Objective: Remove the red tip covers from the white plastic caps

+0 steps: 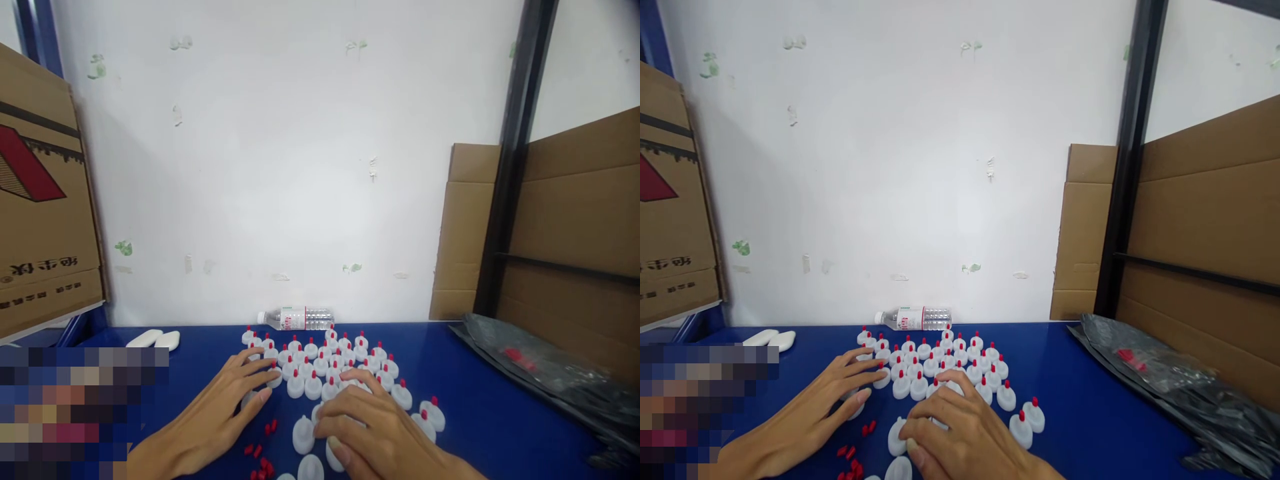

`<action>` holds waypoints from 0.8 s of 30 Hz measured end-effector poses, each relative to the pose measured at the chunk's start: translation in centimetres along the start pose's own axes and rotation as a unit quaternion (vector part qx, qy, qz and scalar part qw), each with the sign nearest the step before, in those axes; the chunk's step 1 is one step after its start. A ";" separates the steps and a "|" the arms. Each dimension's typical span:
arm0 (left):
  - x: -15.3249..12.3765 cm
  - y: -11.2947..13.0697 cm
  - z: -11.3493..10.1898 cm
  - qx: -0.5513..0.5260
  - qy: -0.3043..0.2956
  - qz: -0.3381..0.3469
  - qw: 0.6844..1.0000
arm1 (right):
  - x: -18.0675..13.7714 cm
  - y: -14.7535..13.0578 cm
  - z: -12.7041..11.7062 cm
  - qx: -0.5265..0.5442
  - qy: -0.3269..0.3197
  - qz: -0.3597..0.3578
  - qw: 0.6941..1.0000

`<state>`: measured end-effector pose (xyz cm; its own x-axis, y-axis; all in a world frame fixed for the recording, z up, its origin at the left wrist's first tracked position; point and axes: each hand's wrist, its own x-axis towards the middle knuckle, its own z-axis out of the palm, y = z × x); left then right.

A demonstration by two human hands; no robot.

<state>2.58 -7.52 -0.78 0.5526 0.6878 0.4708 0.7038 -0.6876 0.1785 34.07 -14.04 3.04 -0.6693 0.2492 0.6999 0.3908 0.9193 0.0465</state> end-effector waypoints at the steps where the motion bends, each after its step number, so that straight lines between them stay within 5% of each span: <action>1: 0.0 0.1 0.0 0.003 0.001 0.002 1.000 | 0.0 0.0 0.0 0.001 -0.003 0.000 1.000; 9: 1.2 3.5 -2.3 -0.043 0.063 0.099 0.992 | 0.1 -0.2 -0.3 -0.017 0.007 0.038 0.999; 18: 0.1 6.9 -1.1 -0.092 0.124 0.223 0.963 | -0.1 -0.3 0.5 -0.071 -0.029 0.032 0.997; 24: 0.5 8.0 -1.2 0.031 0.155 0.258 0.953 | 0.2 -0.8 1.7 -0.041 0.090 0.011 0.995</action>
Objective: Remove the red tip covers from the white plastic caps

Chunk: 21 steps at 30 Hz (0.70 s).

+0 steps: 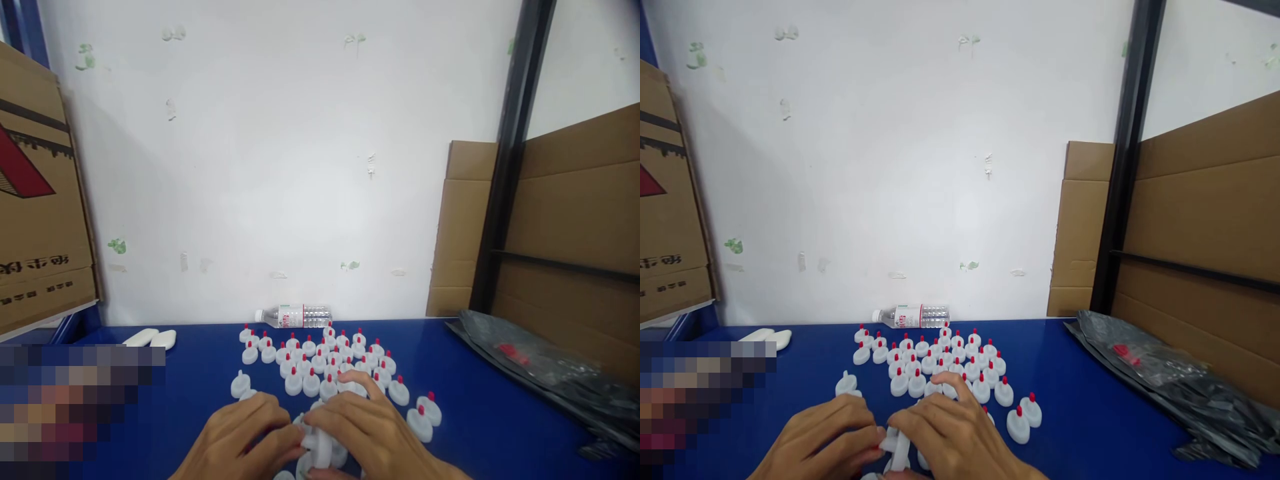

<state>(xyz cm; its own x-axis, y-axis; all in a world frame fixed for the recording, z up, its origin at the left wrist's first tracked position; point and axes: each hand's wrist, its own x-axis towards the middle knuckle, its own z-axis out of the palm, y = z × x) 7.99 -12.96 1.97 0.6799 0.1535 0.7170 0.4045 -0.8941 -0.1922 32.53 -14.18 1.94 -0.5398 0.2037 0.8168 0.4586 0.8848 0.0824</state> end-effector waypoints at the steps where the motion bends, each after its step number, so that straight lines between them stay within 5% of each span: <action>1: 0.0 0.1 0.1 0.015 -0.006 -0.001 1.000 | 0.2 -0.1 0.0 -0.003 0.013 -0.007 1.000; 13: 0.2 0.4 0.7 0.050 -0.047 -0.016 0.997 | -0.1 0.2 -0.2 -0.007 -0.011 -0.028 1.000; 21: 0.6 -0.3 1.1 -0.025 -0.058 -0.023 0.998 | 0.1 0.3 0.0 -0.048 0.012 -0.042 0.998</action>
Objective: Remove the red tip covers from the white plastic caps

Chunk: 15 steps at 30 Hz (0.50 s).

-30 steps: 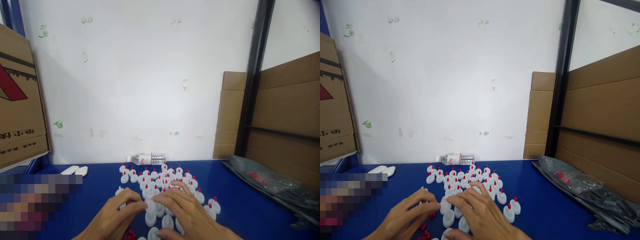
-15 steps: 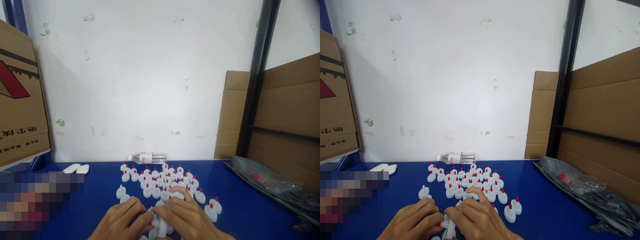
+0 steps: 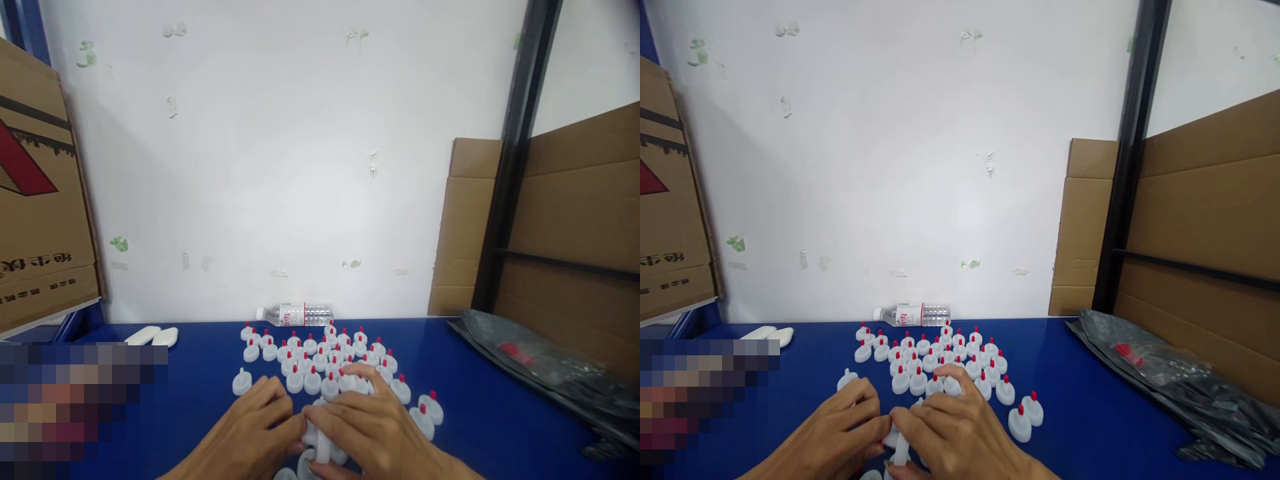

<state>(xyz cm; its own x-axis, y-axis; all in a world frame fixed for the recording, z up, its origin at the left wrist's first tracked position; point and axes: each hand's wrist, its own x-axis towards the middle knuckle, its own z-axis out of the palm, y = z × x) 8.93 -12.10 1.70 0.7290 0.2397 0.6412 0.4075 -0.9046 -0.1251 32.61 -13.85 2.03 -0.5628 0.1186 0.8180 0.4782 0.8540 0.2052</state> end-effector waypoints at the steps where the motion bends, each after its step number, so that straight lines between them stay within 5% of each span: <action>1: 0.2 0.2 -0.5 -0.021 -0.028 -0.020 0.999 | 0.2 0.0 -0.1 -0.011 0.008 -0.007 1.000; 4: 0.8 1.4 -2.5 -0.092 -0.073 -0.093 0.989 | 0.7 0.0 -0.6 -0.049 0.015 -0.040 0.998; 7: 1.1 2.6 -3.6 -0.145 -0.042 -0.138 0.979 | 1.3 -0.2 -1.2 -0.080 0.006 -0.065 0.995; 11: 0.8 2.3 -2.6 -0.230 -0.048 -0.203 0.950 | 1.5 -0.5 -2.1 -0.105 0.001 -0.069 0.992; 15: -0.3 0.3 -1.6 -0.379 -0.066 -0.265 0.884 | 1.0 0.9 -3.5 -0.121 0.015 -0.060 0.991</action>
<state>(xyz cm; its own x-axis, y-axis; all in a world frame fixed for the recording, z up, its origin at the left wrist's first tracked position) 7.96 -13.03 2.73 0.6241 0.6950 0.3569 0.2630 -0.6170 0.7417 34.80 -14.75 4.95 -0.6059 0.0057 0.7955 0.5596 0.7138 0.4212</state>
